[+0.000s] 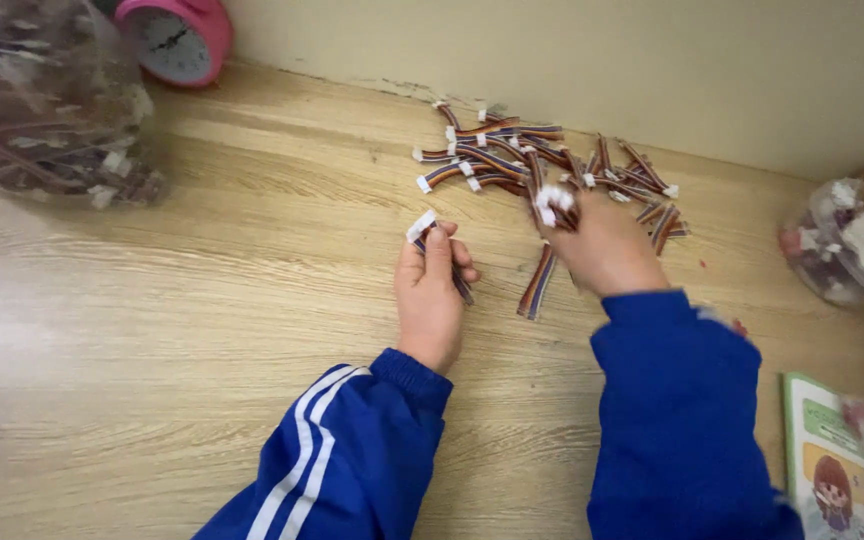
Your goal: The person gathers small ribbon cables from a table, bundles them by hand, and places them into a plastic bag, finally sealing the bag.
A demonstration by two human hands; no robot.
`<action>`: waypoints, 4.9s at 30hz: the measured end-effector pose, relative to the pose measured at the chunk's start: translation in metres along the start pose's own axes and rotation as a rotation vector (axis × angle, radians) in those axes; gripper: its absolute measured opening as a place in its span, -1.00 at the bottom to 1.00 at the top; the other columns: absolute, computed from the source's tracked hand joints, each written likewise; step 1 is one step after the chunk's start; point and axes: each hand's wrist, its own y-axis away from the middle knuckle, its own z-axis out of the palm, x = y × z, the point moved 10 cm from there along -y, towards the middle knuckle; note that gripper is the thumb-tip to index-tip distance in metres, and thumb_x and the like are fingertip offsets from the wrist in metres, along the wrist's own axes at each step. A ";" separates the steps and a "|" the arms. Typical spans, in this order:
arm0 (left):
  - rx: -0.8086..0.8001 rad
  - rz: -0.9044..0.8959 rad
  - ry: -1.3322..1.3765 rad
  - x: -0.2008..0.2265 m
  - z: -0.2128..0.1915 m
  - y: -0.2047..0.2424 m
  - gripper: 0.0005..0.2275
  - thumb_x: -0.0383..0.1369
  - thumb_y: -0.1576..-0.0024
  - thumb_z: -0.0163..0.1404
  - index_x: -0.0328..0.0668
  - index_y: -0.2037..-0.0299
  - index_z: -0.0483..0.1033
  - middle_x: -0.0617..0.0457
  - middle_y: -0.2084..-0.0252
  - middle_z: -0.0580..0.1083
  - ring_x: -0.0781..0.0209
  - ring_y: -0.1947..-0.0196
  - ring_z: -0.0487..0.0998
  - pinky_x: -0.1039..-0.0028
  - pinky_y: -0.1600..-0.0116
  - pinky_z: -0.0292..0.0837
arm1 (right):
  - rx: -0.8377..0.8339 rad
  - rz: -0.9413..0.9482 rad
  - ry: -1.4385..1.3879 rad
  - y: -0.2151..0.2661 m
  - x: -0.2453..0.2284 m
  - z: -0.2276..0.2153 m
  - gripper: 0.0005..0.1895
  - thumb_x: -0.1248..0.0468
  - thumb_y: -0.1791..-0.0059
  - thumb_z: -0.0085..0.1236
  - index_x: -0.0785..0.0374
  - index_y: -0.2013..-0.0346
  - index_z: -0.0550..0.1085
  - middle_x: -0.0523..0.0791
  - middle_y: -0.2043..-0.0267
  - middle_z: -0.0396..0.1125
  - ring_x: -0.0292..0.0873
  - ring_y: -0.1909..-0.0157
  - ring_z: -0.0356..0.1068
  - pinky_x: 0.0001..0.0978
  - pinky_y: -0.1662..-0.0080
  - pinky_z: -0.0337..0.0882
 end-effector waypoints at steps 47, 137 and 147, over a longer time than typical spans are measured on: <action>-0.717 -0.014 -0.208 -0.015 0.073 0.063 -0.74 -0.41 -0.17 -0.12 -0.31 -0.04 0.33 -0.06 0.05 0.44 0.20 0.01 0.43 0.38 -0.11 0.39 | -0.177 -0.432 -0.781 0.070 -0.047 0.010 0.02 -0.03 0.17 0.14 0.18 -0.37 -0.21 -0.01 -0.32 -0.04 -0.08 -0.36 0.02 -0.27 -0.30 0.04; -0.176 -0.654 0.031 -0.039 0.036 0.056 -0.71 -0.54 -0.02 0.02 -0.35 0.02 0.45 0.06 0.50 0.33 0.30 0.60 0.41 0.29 0.37 0.55 | 0.421 -0.319 0.347 -0.116 0.193 0.045 -0.80 0.09 0.10 0.12 -0.08 0.19 0.44 -0.23 0.07 0.21 -0.10 0.00 0.35 -0.33 -0.02 0.43; -0.174 -0.644 0.020 -0.036 0.038 0.058 -0.70 -0.56 0.00 0.02 -0.39 0.02 0.46 0.04 0.54 0.33 0.29 0.62 0.40 0.32 0.45 0.53 | 0.156 -0.047 -0.075 -0.058 0.065 -0.017 -0.62 -0.02 0.02 0.05 0.11 0.03 0.37 0.06 0.04 0.40 0.13 -0.12 0.34 0.02 -0.11 0.33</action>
